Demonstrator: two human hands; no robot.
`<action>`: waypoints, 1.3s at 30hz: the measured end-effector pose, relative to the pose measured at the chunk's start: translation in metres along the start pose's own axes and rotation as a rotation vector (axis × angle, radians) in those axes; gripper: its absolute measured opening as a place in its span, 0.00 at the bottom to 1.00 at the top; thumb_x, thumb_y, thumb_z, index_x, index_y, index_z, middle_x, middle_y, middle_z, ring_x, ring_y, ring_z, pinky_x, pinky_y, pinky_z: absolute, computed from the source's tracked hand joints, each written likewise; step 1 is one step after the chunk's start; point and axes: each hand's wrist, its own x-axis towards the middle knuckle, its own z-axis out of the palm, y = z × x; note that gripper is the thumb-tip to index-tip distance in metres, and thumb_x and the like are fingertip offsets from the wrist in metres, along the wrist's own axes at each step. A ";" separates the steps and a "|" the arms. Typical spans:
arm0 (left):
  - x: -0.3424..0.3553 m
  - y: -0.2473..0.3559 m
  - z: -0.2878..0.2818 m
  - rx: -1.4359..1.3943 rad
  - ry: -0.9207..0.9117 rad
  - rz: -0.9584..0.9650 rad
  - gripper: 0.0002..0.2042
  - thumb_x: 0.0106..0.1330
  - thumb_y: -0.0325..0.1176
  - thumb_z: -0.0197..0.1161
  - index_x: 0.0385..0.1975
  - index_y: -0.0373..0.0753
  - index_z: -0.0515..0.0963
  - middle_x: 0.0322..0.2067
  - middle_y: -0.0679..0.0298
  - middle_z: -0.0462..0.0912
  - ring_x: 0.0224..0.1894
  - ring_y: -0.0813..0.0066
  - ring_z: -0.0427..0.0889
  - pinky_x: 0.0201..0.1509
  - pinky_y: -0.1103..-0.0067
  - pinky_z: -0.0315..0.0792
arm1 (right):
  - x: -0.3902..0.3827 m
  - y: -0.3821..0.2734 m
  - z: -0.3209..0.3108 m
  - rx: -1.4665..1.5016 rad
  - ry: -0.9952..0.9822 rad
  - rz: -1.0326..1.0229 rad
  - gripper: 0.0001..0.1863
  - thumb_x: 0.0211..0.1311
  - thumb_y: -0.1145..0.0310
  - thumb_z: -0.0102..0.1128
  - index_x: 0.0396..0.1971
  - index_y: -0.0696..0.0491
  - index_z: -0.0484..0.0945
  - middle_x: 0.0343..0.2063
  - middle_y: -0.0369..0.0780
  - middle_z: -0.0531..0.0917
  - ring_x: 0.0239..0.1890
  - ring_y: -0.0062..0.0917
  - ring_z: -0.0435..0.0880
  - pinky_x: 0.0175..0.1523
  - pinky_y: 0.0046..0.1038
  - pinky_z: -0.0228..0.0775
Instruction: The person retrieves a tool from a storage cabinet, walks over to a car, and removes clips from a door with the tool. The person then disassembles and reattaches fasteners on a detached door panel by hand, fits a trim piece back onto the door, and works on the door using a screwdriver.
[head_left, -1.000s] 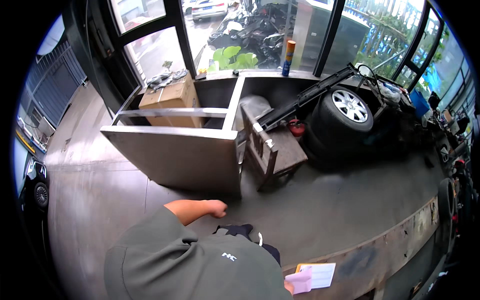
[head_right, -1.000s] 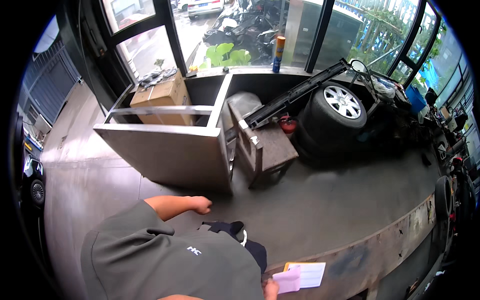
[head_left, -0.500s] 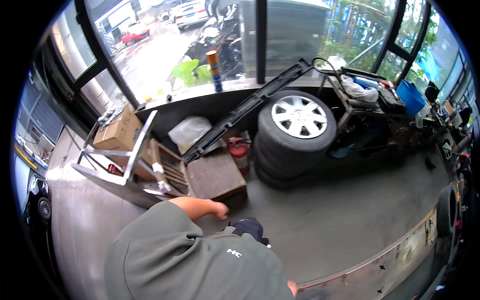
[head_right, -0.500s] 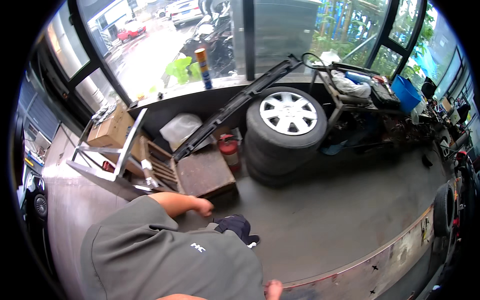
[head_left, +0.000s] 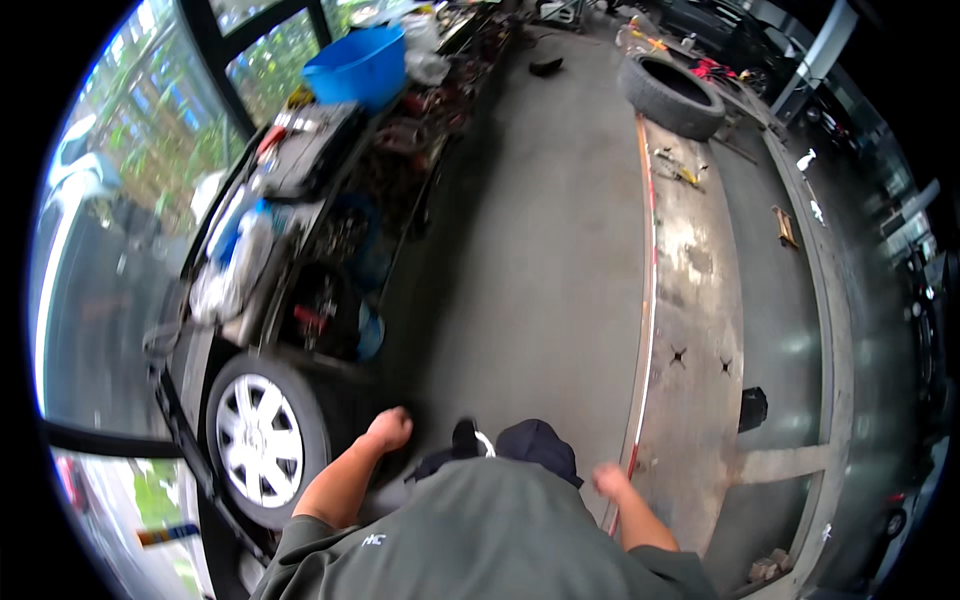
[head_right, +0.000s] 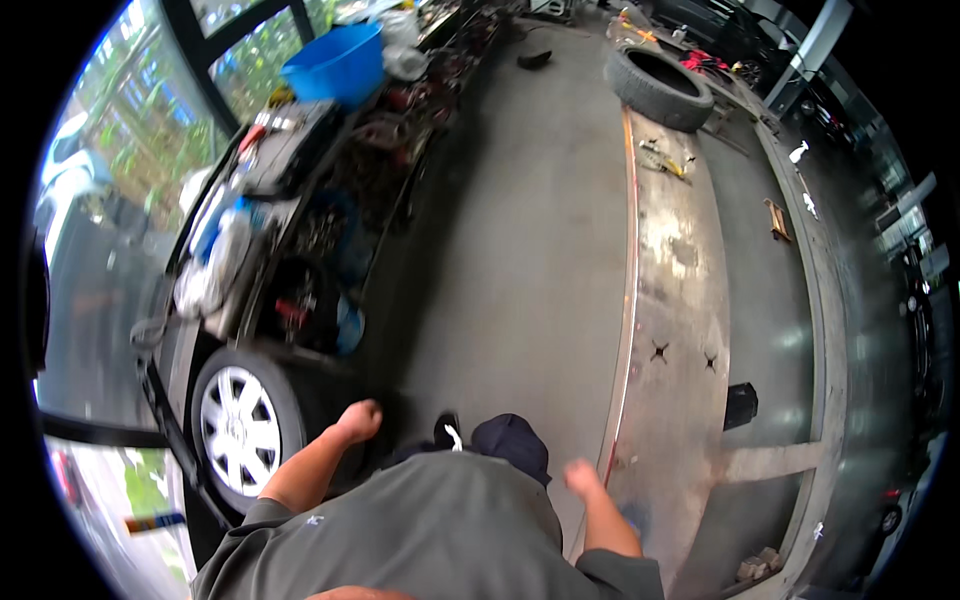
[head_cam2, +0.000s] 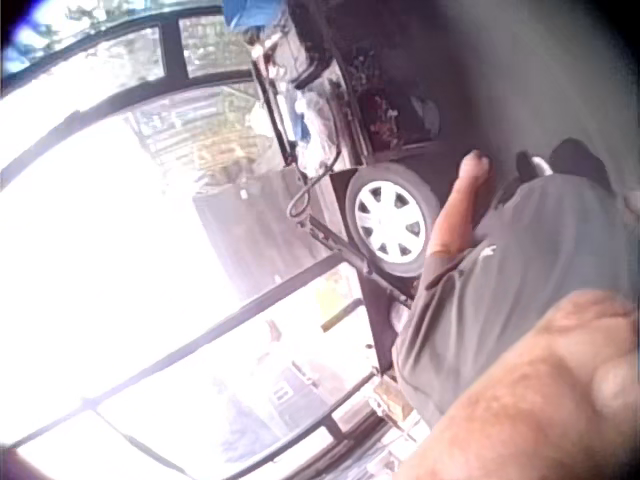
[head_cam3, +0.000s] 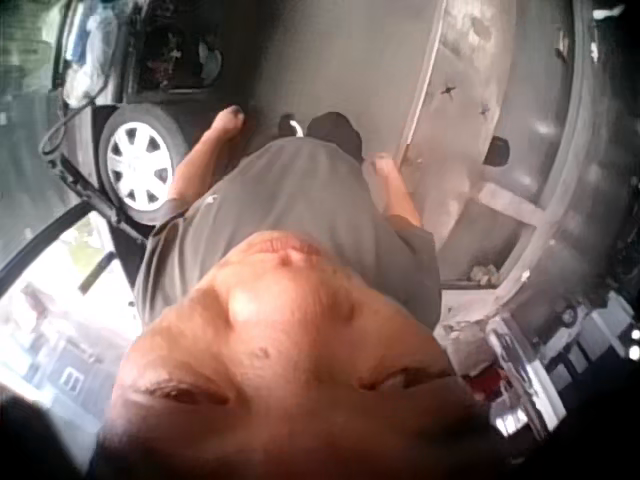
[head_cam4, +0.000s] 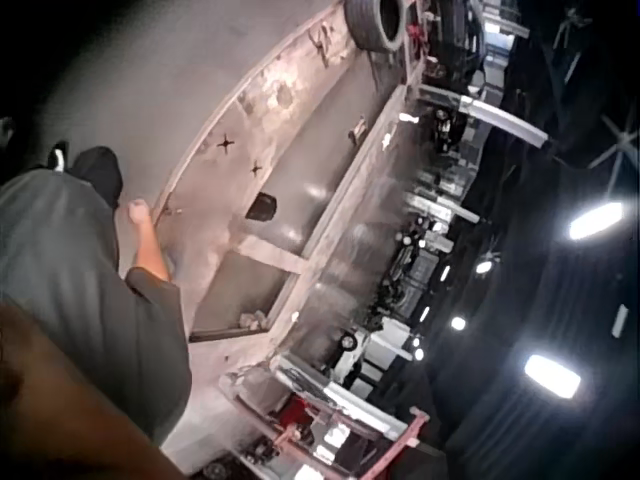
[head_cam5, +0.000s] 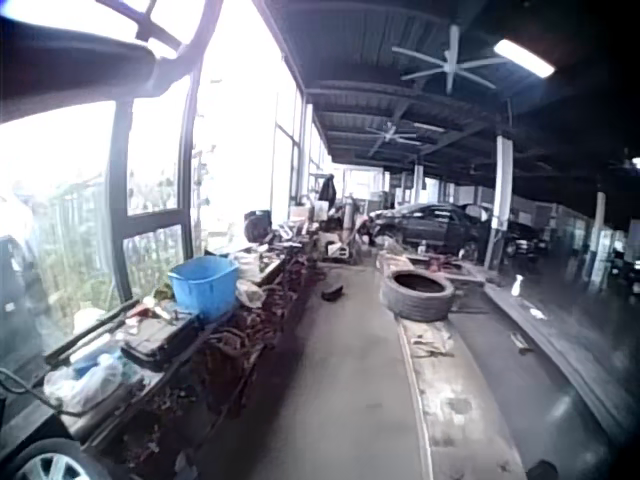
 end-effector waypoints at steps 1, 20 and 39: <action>0.052 0.036 -0.036 -0.123 0.179 0.128 0.15 0.69 0.37 0.56 0.43 0.33 0.84 0.45 0.44 0.88 0.52 0.44 0.86 0.60 0.60 0.79 | 0.024 0.032 0.016 -0.461 -0.066 -0.317 0.11 0.59 0.66 0.60 0.34 0.54 0.88 0.41 0.46 0.89 0.43 0.43 0.87 0.52 0.47 0.81; 0.488 0.098 -0.194 -0.330 -0.609 -0.288 0.21 0.62 0.42 0.65 0.51 0.36 0.84 0.45 0.48 0.87 0.50 0.60 0.85 0.55 0.66 0.77 | 0.532 -0.234 -0.701 1.111 0.392 0.039 0.10 0.76 0.69 0.58 0.51 0.55 0.80 0.37 0.39 0.87 0.32 0.21 0.82 0.37 0.27 0.78; 1.386 0.593 -0.805 -0.327 0.244 0.084 0.13 0.69 0.34 0.57 0.43 0.34 0.85 0.42 0.48 0.89 0.48 0.53 0.89 0.55 0.65 0.81 | 0.968 -0.375 -1.169 1.197 0.178 0.421 0.10 0.74 0.66 0.59 0.43 0.57 0.83 0.33 0.39 0.87 0.34 0.26 0.85 0.40 0.32 0.79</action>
